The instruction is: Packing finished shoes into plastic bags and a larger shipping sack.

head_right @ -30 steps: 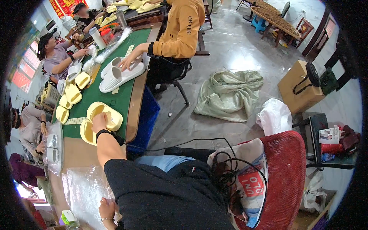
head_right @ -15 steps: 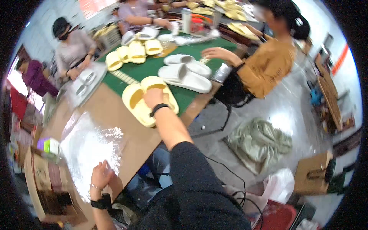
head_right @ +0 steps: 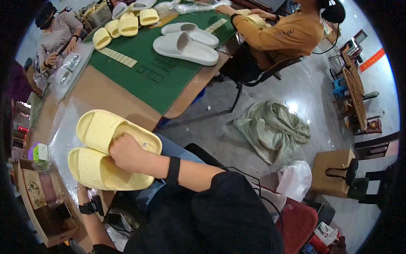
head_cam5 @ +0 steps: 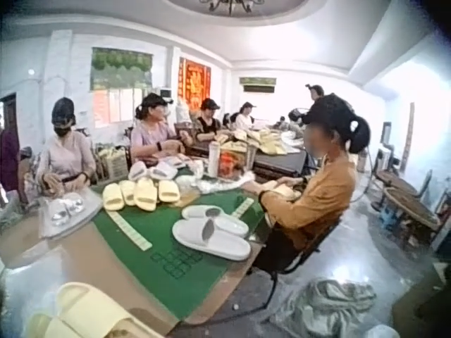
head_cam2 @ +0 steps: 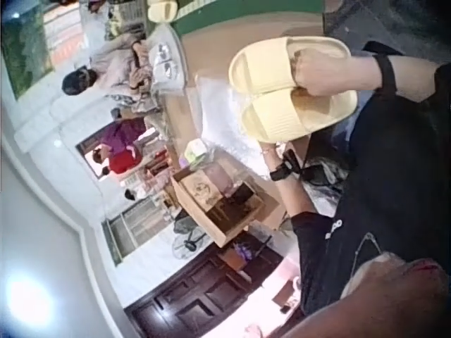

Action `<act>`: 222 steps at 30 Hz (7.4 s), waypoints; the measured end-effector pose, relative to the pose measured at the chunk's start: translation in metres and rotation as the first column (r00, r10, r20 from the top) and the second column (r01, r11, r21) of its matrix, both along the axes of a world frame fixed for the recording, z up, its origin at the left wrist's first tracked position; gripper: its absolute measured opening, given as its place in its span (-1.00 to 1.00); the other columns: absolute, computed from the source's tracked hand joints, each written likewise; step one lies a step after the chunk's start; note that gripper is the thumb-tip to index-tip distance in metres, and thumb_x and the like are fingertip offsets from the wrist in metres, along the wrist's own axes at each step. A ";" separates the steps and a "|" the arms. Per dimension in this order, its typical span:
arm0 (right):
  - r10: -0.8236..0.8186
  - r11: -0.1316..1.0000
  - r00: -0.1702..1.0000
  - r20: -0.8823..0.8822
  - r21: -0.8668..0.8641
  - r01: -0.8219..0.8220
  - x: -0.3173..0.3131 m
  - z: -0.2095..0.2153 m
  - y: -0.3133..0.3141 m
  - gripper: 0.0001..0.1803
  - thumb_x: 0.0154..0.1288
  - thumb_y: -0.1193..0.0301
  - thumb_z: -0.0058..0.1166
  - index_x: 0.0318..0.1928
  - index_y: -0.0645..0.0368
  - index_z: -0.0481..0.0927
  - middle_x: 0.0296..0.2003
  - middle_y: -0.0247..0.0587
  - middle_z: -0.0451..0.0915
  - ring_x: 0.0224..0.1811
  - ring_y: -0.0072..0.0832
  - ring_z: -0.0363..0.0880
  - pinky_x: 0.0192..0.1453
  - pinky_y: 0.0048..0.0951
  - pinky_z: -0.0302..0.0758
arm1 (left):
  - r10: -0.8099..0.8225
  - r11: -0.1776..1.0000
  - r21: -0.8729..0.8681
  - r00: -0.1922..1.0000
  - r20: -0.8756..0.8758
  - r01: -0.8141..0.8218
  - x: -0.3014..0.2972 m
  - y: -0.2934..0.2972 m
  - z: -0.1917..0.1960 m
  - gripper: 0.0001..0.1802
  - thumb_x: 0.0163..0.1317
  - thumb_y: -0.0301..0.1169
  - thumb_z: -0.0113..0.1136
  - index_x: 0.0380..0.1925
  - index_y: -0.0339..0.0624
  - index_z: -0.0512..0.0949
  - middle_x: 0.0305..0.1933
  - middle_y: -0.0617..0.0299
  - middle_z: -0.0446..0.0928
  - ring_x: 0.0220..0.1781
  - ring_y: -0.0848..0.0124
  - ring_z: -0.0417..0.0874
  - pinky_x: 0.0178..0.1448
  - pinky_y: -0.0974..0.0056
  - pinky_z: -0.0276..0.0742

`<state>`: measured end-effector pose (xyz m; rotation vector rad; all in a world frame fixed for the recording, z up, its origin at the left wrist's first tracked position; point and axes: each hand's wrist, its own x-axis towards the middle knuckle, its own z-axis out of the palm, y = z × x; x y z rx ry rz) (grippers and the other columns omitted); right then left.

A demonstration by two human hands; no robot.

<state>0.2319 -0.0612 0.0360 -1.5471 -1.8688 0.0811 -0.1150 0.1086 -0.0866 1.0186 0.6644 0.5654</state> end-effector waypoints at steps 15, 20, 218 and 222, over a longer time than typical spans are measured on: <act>0.121 0.971 0.988 0.093 -0.217 -0.099 0.006 -0.019 -0.011 -0.72 -0.01 0.23 0.10 -0.66 0.18 0.57 -0.69 -0.16 0.51 -0.60 -0.27 0.51 -0.38 -0.33 0.39 | 0.283 0.662 0.639 0.659 -0.697 0.392 0.107 -0.035 0.112 -0.54 0.33 -0.40 -0.18 0.20 -0.37 0.20 0.26 -0.05 0.25 0.32 0.18 0.23 0.36 0.28 0.07; 0.241 0.963 0.955 0.175 -0.166 -0.212 0.005 -0.015 -0.006 -0.70 0.04 0.22 0.08 -0.65 0.19 0.57 -0.69 -0.17 0.51 -0.61 -0.31 0.52 -0.43 -0.33 0.40 | 0.253 0.575 0.698 0.719 -0.648 0.426 0.108 -0.047 0.116 -0.54 0.34 -0.35 -0.19 0.23 -0.23 0.20 0.26 -0.02 0.25 0.31 0.07 0.20 0.36 0.19 0.06; 0.928 0.205 0.255 -0.273 -0.199 -0.958 -0.153 -0.016 -0.025 -0.51 -0.08 0.66 0.03 -0.02 0.16 0.46 -0.15 -0.15 0.42 0.03 -0.17 0.34 0.31 -0.01 0.12 | 0.863 0.276 0.960 -0.431 -0.265 -0.038 -0.145 -0.322 0.119 -0.50 -0.17 -0.50 0.07 -0.08 -0.23 0.38 0.08 0.04 0.37 0.15 0.08 0.31 0.20 0.05 0.15; 0.894 0.329 0.361 -0.265 -0.159 -0.931 -0.139 -0.018 -0.020 -0.53 -0.07 0.66 0.01 -0.04 0.20 0.45 -0.16 -0.11 0.45 0.01 -0.13 0.36 0.31 -0.01 0.12 | 0.928 0.331 0.932 -0.228 -0.294 0.148 -0.130 -0.181 0.115 -0.54 -0.06 -0.47 0.02 -0.05 -0.20 0.35 0.15 0.03 0.34 0.21 0.08 0.26 0.23 0.07 0.13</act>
